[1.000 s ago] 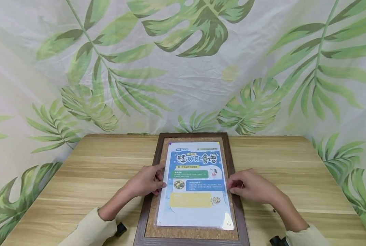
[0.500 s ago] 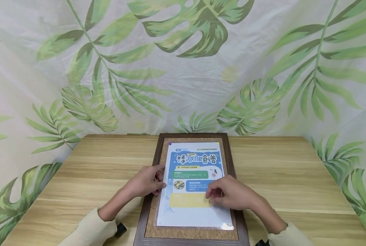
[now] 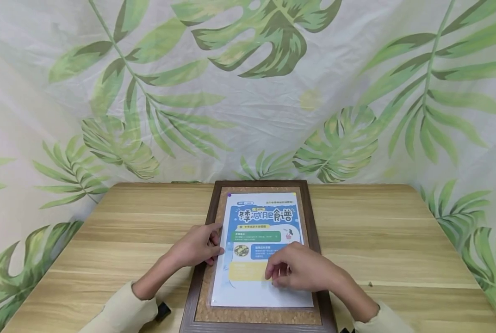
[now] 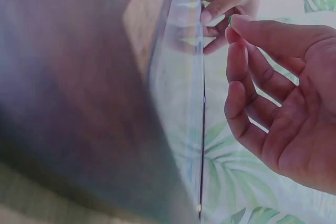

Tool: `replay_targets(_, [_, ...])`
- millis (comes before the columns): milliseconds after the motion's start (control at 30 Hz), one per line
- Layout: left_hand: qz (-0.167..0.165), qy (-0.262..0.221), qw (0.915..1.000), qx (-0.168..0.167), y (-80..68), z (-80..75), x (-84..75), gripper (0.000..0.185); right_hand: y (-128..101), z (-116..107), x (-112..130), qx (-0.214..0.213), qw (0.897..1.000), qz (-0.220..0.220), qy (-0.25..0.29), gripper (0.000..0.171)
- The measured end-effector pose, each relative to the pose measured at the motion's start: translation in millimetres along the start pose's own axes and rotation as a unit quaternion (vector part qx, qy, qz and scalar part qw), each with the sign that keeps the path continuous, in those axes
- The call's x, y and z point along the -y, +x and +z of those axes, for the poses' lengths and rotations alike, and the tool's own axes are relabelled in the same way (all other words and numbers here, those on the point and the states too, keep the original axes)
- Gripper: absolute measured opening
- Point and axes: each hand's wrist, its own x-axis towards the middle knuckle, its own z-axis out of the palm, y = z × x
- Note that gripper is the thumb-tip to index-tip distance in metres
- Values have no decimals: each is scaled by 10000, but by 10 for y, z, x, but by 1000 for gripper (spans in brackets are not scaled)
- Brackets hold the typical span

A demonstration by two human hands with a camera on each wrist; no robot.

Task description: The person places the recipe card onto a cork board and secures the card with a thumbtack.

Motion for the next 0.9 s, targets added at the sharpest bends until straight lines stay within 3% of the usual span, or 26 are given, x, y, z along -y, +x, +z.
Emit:
replay_targets(133, [-7, 3, 10000, 9, 1, -3, 0, 27, 26, 28, 110, 135, 9998, 117, 118, 13])
replay_targets(533, [25, -20, 10000, 45, 13, 0, -5, 22, 275, 363, 332, 108, 9992, -233, 307, 12])
replay_targets(800, [41, -83, 10000, 37, -3, -18, -6, 37, 453, 632, 389, 61, 9984, -266, 504, 14])
replay_targets(900, [44, -110, 9999, 47, -2, -19, 0, 35, 500, 689, 418, 57, 9986, -302, 425, 12])
